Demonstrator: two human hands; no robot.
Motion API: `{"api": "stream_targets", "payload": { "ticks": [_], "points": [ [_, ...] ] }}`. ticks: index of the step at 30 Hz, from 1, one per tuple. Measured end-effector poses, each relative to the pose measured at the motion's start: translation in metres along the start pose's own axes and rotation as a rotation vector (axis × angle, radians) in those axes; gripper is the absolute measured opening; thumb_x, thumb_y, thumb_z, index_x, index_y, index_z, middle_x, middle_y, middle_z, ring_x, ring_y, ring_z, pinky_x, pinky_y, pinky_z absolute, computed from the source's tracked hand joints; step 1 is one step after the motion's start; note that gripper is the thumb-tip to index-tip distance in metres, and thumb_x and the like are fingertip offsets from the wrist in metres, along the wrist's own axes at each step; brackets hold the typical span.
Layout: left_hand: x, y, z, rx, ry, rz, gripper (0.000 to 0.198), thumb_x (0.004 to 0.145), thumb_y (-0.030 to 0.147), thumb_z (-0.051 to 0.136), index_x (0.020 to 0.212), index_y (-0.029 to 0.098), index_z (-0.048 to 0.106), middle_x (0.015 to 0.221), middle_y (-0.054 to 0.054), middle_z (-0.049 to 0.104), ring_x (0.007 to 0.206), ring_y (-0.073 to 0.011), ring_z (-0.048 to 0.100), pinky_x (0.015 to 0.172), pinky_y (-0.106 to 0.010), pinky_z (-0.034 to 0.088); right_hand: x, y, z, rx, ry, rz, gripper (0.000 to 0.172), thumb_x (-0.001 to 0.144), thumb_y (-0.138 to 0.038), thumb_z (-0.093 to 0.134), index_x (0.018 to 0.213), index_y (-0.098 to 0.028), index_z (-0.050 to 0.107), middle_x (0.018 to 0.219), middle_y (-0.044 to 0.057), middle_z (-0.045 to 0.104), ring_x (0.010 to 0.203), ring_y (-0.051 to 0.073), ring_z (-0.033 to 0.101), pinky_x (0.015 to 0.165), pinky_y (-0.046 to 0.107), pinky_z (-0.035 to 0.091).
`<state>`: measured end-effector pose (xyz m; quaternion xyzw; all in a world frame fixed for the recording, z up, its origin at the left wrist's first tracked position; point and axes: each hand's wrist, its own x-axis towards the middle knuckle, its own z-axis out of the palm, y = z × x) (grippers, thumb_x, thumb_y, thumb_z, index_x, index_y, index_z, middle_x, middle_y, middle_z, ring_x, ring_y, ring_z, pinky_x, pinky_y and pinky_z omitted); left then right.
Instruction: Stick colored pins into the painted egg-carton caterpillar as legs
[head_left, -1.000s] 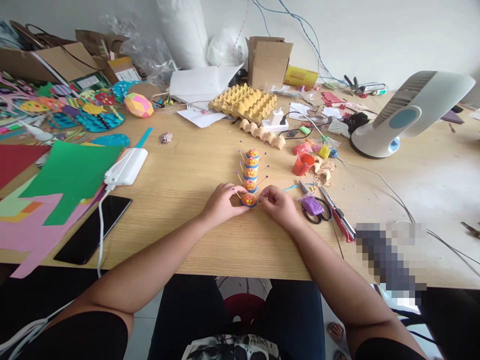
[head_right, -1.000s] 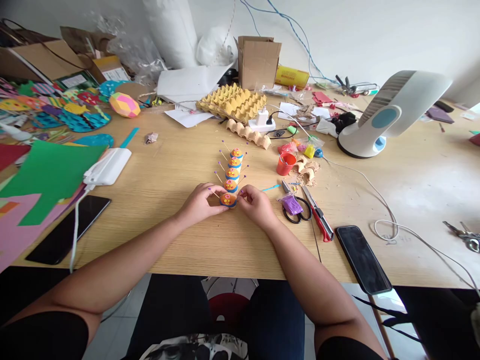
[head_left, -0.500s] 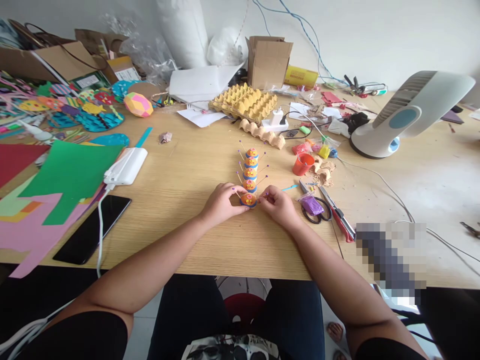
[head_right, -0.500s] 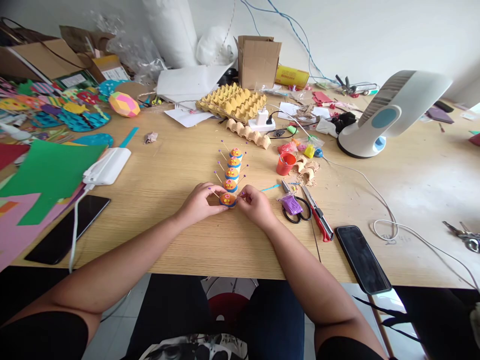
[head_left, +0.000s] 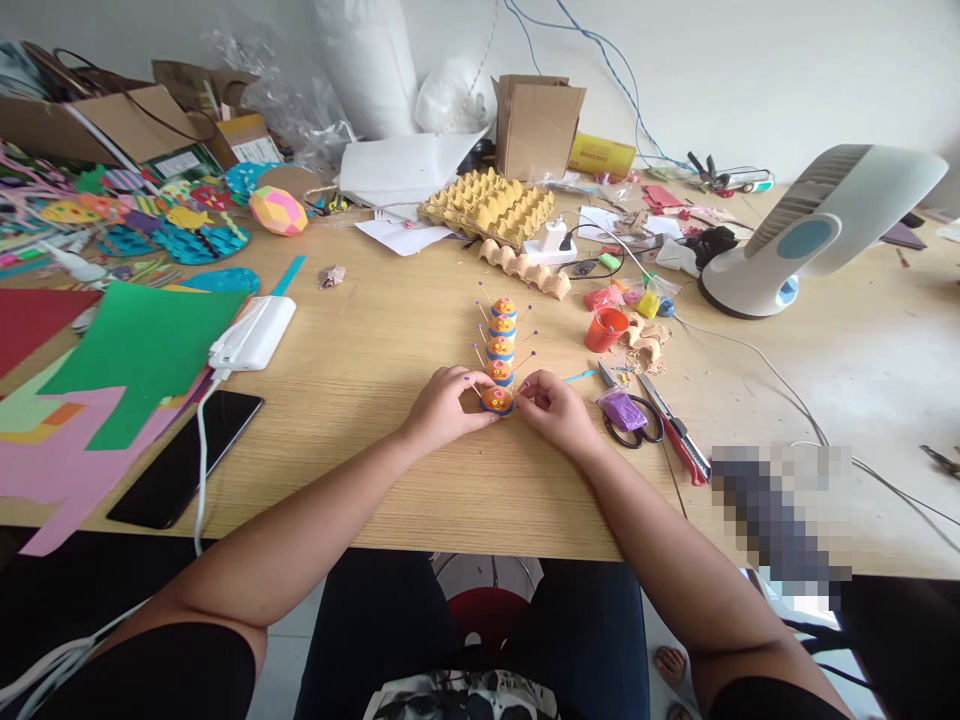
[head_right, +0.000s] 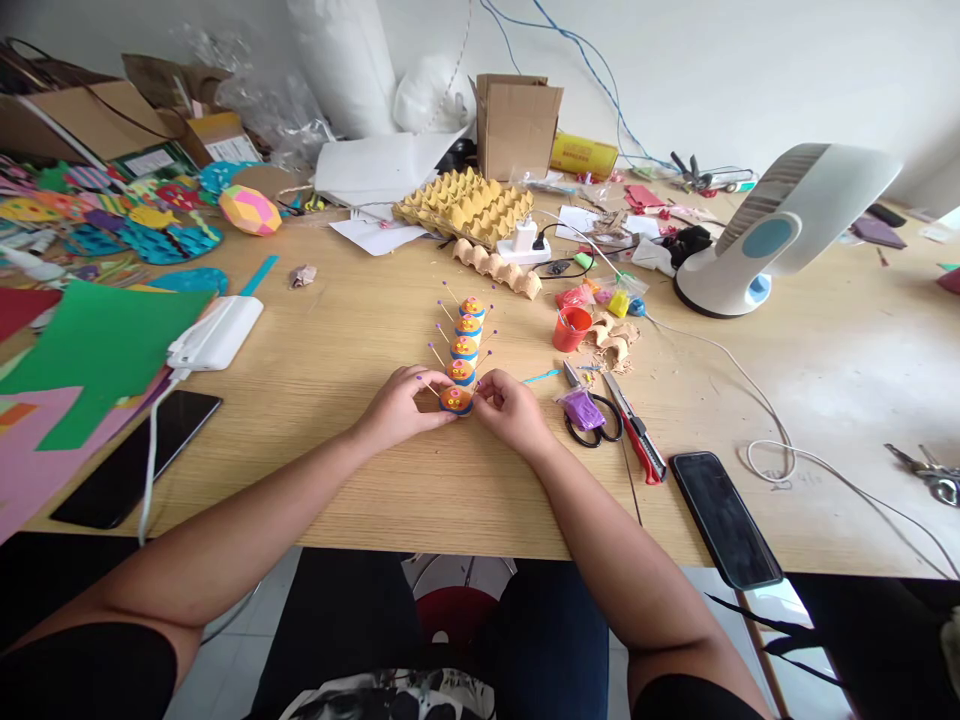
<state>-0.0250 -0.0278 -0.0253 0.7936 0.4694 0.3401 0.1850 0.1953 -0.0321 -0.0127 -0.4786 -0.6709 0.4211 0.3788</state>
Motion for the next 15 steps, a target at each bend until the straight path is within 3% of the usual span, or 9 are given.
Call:
{"api": "stream_targets", "payload": {
  "ticks": [11,15],
  "points": [
    [0.0,-0.0013,0.0002,-0.004,-0.006,-0.009,0.039,0.071,0.037,0.085,0.105,0.027,0.069,0.103,-0.004,0.071,0.099,-0.0251,0.064,0.09,-0.043,0.051,-0.0008,-0.0031,0.0003,-0.014,-0.019,0.014,0.022,0.079,-0.038,0.066,0.092,-0.022,0.057,0.078,0.0,0.064,0.054,0.01,0.036,0.052,0.026,0.03],
    [-0.0007,-0.0008,0.0,0.004,0.004,0.006,0.04,0.071,0.037,0.086,0.106,0.027,0.069,0.104,-0.004,0.071,0.101,-0.0258,0.064,0.091,-0.043,0.051,-0.001,-0.0058,-0.0026,0.017,-0.034,0.006,0.02,0.077,-0.031,0.061,0.095,-0.022,0.057,0.077,-0.001,0.063,0.057,0.011,0.044,0.055,0.027,0.034]
  ]
}}
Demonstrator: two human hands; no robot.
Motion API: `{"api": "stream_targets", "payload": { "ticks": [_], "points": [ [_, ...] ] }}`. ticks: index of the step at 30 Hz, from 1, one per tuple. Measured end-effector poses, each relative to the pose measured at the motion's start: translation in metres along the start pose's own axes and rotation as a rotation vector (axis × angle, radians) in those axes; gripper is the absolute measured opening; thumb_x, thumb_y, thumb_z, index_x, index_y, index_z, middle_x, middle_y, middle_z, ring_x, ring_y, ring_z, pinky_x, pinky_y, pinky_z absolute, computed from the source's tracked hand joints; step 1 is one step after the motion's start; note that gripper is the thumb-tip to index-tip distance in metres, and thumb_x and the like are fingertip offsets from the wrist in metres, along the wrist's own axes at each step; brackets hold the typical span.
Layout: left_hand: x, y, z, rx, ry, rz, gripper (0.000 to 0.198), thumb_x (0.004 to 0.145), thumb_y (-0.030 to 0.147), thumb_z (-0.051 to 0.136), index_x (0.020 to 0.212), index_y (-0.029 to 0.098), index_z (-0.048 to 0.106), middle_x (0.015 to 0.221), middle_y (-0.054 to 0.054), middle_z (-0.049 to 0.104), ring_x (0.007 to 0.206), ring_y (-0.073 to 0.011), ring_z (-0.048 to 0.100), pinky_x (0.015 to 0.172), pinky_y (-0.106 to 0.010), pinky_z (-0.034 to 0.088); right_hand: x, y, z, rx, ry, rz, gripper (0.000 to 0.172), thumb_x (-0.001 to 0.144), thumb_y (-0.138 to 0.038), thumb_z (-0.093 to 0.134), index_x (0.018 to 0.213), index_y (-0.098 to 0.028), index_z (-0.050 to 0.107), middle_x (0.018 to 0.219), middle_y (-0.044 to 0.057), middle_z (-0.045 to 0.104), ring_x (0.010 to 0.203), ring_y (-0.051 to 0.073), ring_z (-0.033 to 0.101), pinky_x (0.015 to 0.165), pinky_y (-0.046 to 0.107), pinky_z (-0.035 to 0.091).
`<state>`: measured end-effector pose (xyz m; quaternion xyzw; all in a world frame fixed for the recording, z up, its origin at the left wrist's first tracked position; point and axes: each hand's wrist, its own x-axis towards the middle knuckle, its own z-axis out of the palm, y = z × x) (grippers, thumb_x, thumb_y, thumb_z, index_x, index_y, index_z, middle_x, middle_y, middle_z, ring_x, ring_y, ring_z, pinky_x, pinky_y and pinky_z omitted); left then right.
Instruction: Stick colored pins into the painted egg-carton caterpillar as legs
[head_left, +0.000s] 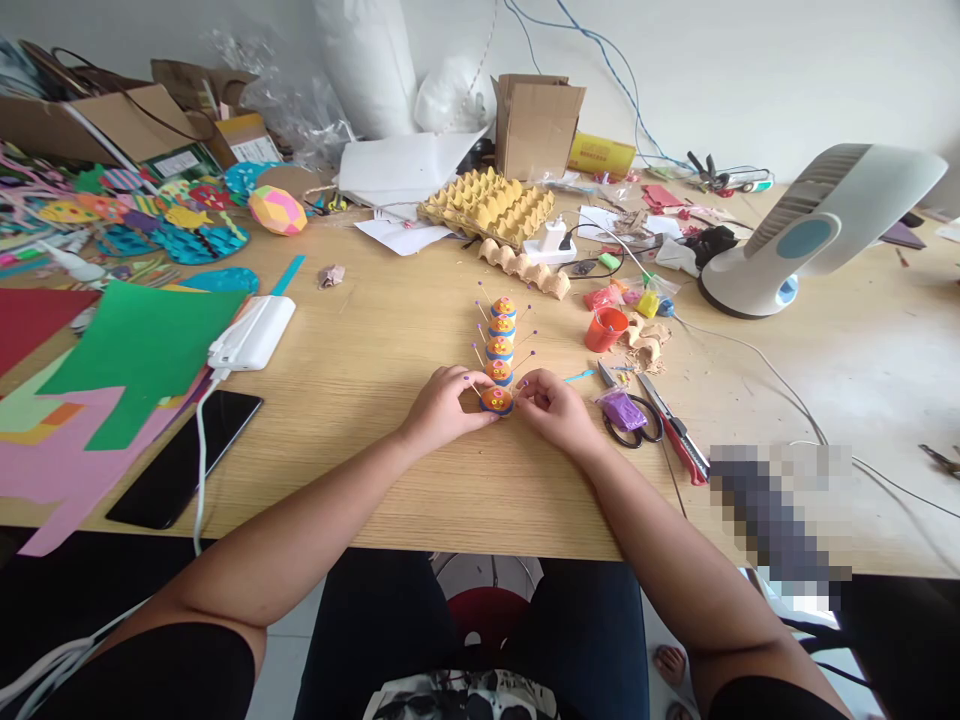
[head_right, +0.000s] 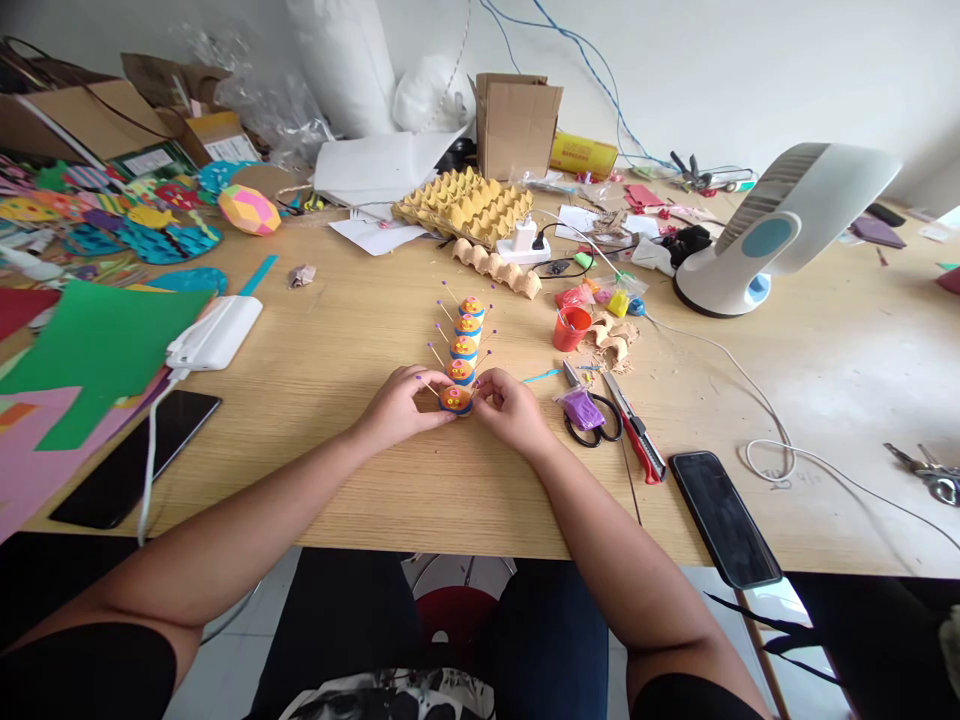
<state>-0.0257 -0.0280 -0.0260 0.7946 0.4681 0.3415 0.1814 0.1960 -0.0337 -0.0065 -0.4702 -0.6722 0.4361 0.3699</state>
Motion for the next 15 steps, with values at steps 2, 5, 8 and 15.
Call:
{"api": "stream_targets", "payload": {
  "ticks": [2,5,8,15],
  "points": [
    [-0.0003,0.0008,-0.0003,0.005,0.007,0.005,0.04,0.071,0.036,0.086,0.106,0.027,0.069,0.105,-0.005,0.071,0.101,-0.0261,0.064,0.091,-0.043,0.051,0.0,-0.0012,-0.0021,0.03,0.007,-0.002,0.02,0.076,-0.025,0.056,0.095,-0.022,0.056,0.078,-0.001,0.064,0.064,0.014,0.051,0.06,0.028,0.039],
    [-0.0003,0.0023,-0.0008,0.0,0.011,0.003,0.04,0.07,0.034,0.086,0.105,0.026,0.069,0.105,-0.005,0.071,0.1,-0.0259,0.064,0.09,-0.043,0.052,0.0004,-0.0012,-0.0047,0.049,0.029,-0.005,0.023,0.073,-0.02,0.05,0.096,-0.022,0.054,0.078,0.0,0.064,0.069,0.016,0.056,0.065,0.029,0.041],
    [0.0001,0.0028,-0.0011,-0.01,0.013,0.001,0.04,0.07,0.032,0.086,0.106,0.026,0.069,0.105,-0.005,0.071,0.101,-0.0257,0.064,0.091,-0.042,0.051,0.0014,0.0011,-0.006,0.039,0.048,-0.011,0.026,0.072,-0.019,0.048,0.097,-0.021,0.055,0.076,-0.001,0.063,0.068,0.015,0.055,0.064,0.029,0.04],
    [0.0,0.0001,-0.0012,-0.009,0.016,0.015,0.04,0.071,0.034,0.086,0.106,0.025,0.069,0.104,-0.005,0.071,0.1,-0.0251,0.064,0.089,-0.041,0.05,0.0041,0.0043,-0.0079,0.055,0.067,-0.015,0.026,0.072,-0.021,0.047,0.096,-0.021,0.055,0.074,-0.002,0.061,0.064,0.015,0.051,0.061,0.028,0.038]
  ]
}}
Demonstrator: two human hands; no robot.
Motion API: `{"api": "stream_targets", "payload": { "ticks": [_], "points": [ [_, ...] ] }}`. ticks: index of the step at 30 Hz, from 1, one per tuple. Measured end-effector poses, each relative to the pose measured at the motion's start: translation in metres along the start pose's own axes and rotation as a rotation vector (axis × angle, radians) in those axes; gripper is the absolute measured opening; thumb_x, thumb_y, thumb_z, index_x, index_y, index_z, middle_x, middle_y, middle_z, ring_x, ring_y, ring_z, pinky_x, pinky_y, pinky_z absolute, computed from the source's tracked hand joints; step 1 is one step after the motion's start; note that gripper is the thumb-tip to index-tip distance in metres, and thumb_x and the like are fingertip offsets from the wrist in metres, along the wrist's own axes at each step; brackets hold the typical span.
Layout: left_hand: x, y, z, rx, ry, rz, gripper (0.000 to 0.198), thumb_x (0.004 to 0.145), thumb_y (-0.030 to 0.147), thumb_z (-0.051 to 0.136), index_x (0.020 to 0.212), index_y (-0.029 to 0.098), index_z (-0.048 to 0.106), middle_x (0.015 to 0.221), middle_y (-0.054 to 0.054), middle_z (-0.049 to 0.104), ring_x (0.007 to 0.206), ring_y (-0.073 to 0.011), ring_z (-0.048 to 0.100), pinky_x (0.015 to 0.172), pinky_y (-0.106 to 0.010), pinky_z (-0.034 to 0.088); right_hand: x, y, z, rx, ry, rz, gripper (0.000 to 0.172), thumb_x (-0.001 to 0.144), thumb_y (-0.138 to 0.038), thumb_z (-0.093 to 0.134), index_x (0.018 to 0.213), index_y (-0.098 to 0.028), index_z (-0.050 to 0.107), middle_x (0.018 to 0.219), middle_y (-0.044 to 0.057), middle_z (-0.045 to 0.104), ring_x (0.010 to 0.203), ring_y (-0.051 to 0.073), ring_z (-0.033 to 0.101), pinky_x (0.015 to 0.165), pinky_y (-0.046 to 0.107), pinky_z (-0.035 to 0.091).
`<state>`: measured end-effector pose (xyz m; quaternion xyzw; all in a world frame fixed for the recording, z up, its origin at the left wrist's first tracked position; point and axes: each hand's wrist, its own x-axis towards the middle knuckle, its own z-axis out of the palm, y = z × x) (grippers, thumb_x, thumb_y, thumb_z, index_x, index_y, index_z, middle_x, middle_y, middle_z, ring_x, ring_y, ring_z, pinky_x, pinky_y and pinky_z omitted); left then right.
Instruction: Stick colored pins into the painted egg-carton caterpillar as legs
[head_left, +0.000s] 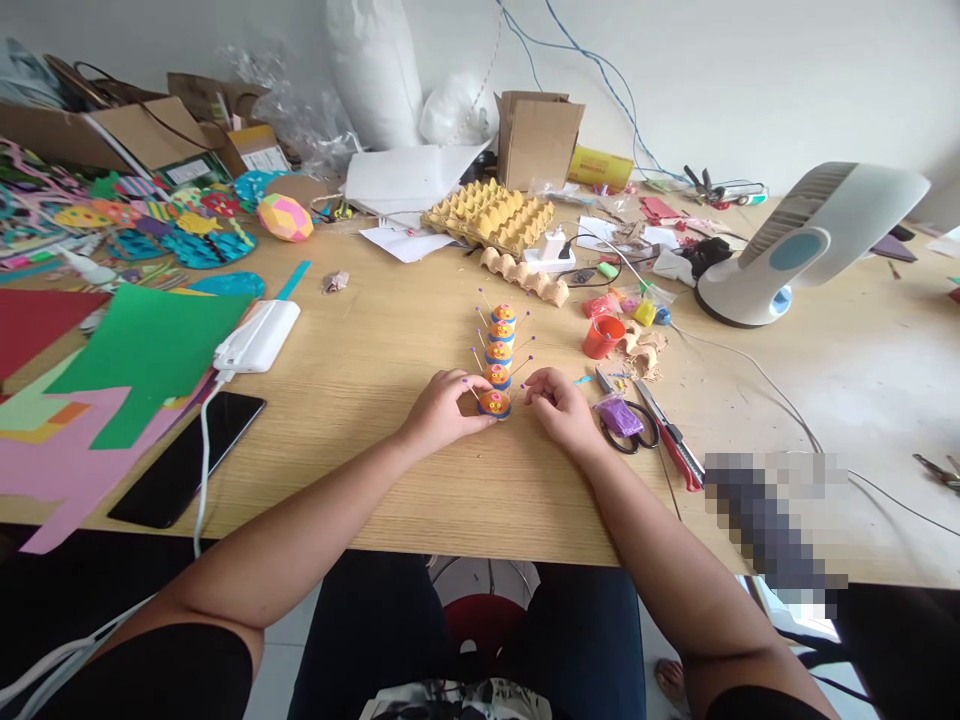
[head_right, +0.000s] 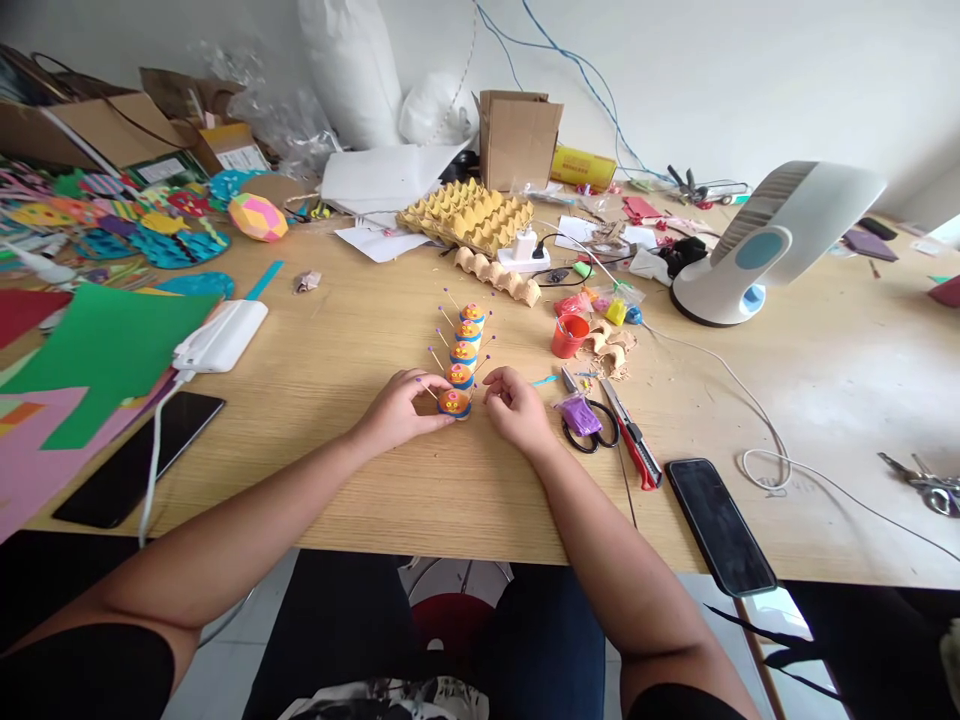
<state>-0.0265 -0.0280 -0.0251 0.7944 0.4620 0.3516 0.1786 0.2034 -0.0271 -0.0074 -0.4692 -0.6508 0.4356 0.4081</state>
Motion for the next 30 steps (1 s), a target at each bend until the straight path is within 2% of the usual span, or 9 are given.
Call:
{"api": "stream_targets", "payload": {
  "ticks": [9,30],
  "points": [
    [0.0,0.002,-0.001,-0.001,0.026,0.021,0.039,0.071,0.034,0.086,0.105,0.024,0.069,0.103,-0.004,0.074,0.098,-0.0246,0.065,0.089,-0.04,0.049,0.001,0.002,-0.002,-0.003,-0.005,-0.01,0.027,0.071,-0.021,0.047,0.097,-0.021,0.055,0.074,-0.002,0.061,0.065,0.015,0.052,0.063,0.029,0.039],
    [-0.002,-0.002,-0.012,0.057,0.031,-0.091,0.038,0.069,0.035,0.085,0.103,0.026,0.071,0.106,-0.002,0.076,0.101,-0.0254,0.066,0.092,-0.04,0.049,0.001,0.009,-0.003,-0.034,-0.007,-0.042,0.026,0.07,-0.021,0.047,0.095,-0.021,0.056,0.075,-0.001,0.061,0.064,0.016,0.052,0.062,0.029,0.039]
  ]
}}
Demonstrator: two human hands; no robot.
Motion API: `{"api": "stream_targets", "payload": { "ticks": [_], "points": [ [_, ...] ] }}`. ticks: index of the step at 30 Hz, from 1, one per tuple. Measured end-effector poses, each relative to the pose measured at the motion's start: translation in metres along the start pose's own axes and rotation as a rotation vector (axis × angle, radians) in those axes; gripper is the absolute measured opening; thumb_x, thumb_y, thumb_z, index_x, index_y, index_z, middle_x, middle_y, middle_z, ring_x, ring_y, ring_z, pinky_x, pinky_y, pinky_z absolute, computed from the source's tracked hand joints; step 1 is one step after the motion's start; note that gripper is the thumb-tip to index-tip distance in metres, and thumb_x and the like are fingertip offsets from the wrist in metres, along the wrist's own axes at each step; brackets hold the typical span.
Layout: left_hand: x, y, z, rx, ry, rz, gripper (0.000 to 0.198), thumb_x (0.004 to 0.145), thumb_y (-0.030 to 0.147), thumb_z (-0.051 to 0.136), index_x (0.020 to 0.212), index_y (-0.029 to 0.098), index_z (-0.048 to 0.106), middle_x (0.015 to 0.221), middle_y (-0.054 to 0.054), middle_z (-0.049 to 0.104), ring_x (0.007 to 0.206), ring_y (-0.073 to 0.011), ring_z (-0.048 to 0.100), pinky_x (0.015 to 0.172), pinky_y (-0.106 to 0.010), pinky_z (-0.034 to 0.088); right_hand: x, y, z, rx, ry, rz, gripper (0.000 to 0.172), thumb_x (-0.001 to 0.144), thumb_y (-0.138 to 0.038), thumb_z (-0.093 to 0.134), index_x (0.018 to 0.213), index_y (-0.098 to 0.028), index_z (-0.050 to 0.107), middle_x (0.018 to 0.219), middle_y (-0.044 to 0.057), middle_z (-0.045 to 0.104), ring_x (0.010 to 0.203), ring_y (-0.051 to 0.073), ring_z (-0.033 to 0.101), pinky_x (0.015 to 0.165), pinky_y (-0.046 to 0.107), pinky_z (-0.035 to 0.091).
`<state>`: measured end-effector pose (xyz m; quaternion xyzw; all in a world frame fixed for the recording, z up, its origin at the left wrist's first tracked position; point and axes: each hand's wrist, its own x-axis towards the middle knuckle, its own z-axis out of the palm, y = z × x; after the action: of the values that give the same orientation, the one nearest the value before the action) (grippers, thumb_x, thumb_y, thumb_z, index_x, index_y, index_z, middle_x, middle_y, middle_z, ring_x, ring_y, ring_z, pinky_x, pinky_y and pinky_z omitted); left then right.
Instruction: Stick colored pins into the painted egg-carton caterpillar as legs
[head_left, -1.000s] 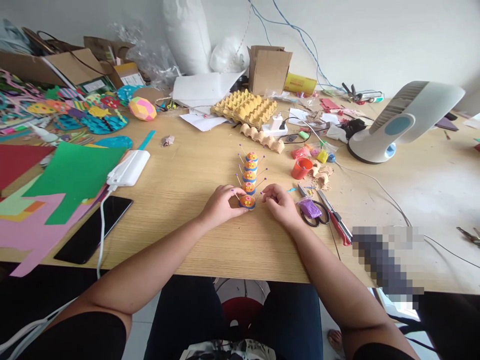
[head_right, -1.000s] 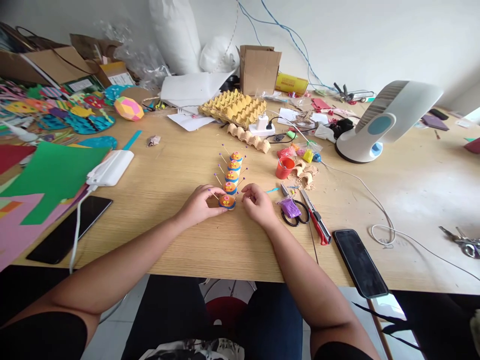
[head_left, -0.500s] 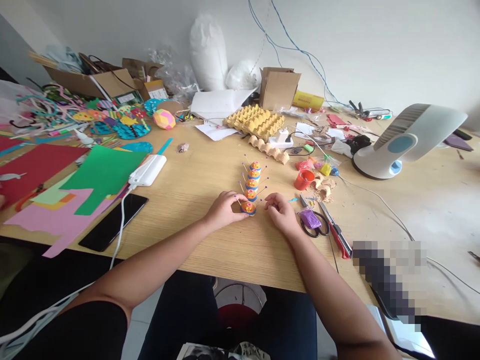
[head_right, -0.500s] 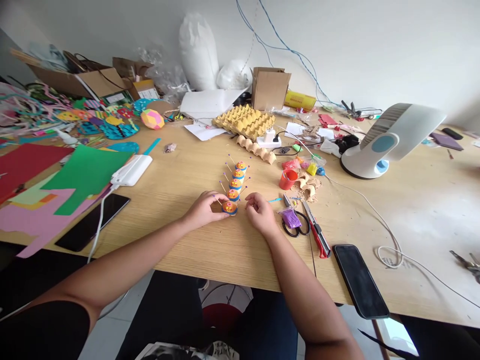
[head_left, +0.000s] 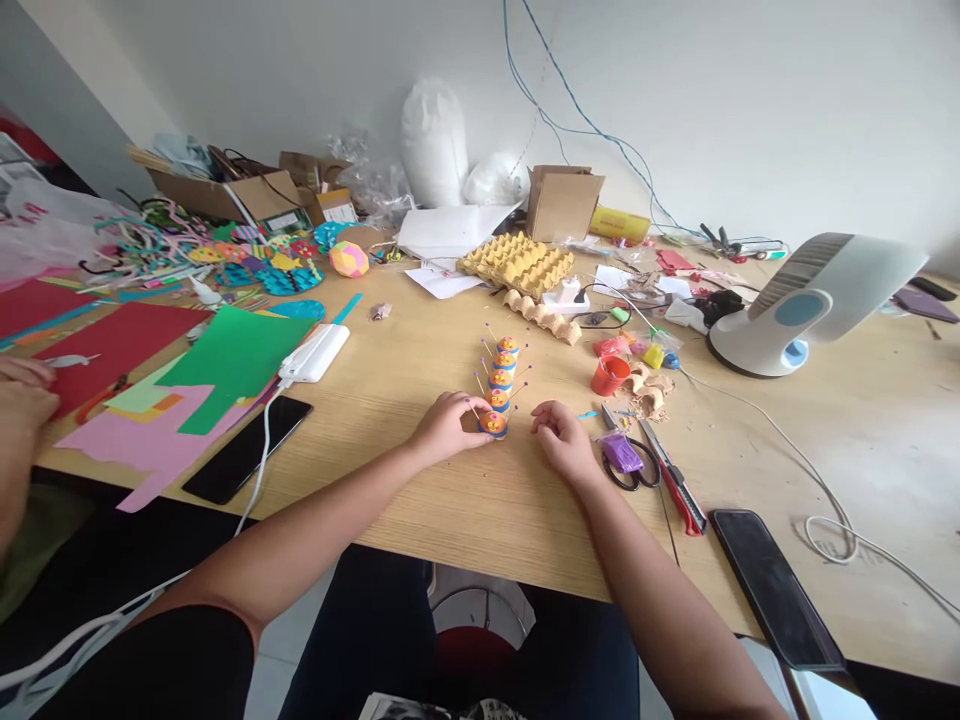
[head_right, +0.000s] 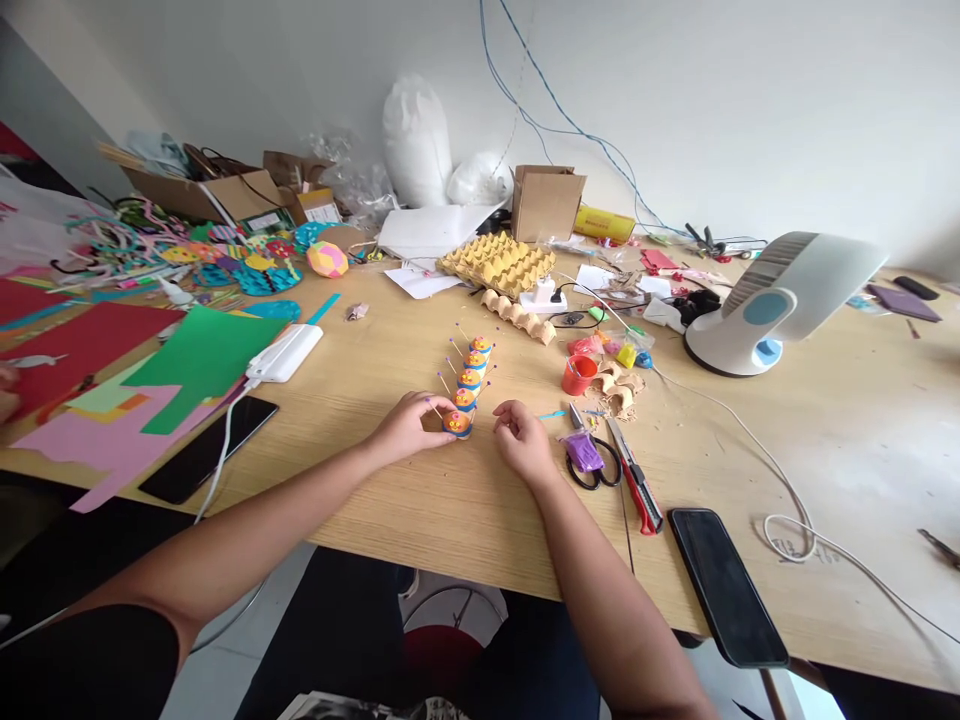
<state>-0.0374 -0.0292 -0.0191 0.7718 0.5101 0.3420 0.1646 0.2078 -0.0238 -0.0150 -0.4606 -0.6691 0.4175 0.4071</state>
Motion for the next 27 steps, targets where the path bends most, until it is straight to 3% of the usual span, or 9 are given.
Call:
{"api": "stream_targets", "payload": {
  "ticks": [15,27],
  "points": [
    [-0.015,-0.045,-0.027,0.01,0.032,-0.084,0.038,0.071,0.041,0.08,0.105,0.026,0.07,0.105,-0.004,0.073,0.096,-0.023,0.063,0.09,-0.04,0.05,0.0,0.0,-0.001,-0.03,-0.014,0.012,0.027,0.071,-0.019,0.046,0.095,-0.022,0.056,0.076,-0.001,0.063,0.069,0.018,0.056,0.066,0.03,0.042],
    [0.008,-0.088,-0.064,0.037,-0.014,-0.158,0.041,0.069,0.046,0.079,0.104,0.026,0.072,0.106,-0.004,0.074,0.098,-0.0247,0.063,0.095,-0.041,0.048,-0.001,-0.002,-0.001,-0.033,-0.011,0.033,0.027,0.071,-0.018,0.046,0.097,-0.021,0.057,0.077,-0.001,0.063,0.07,0.017,0.056,0.067,0.03,0.042]
  ]
}}
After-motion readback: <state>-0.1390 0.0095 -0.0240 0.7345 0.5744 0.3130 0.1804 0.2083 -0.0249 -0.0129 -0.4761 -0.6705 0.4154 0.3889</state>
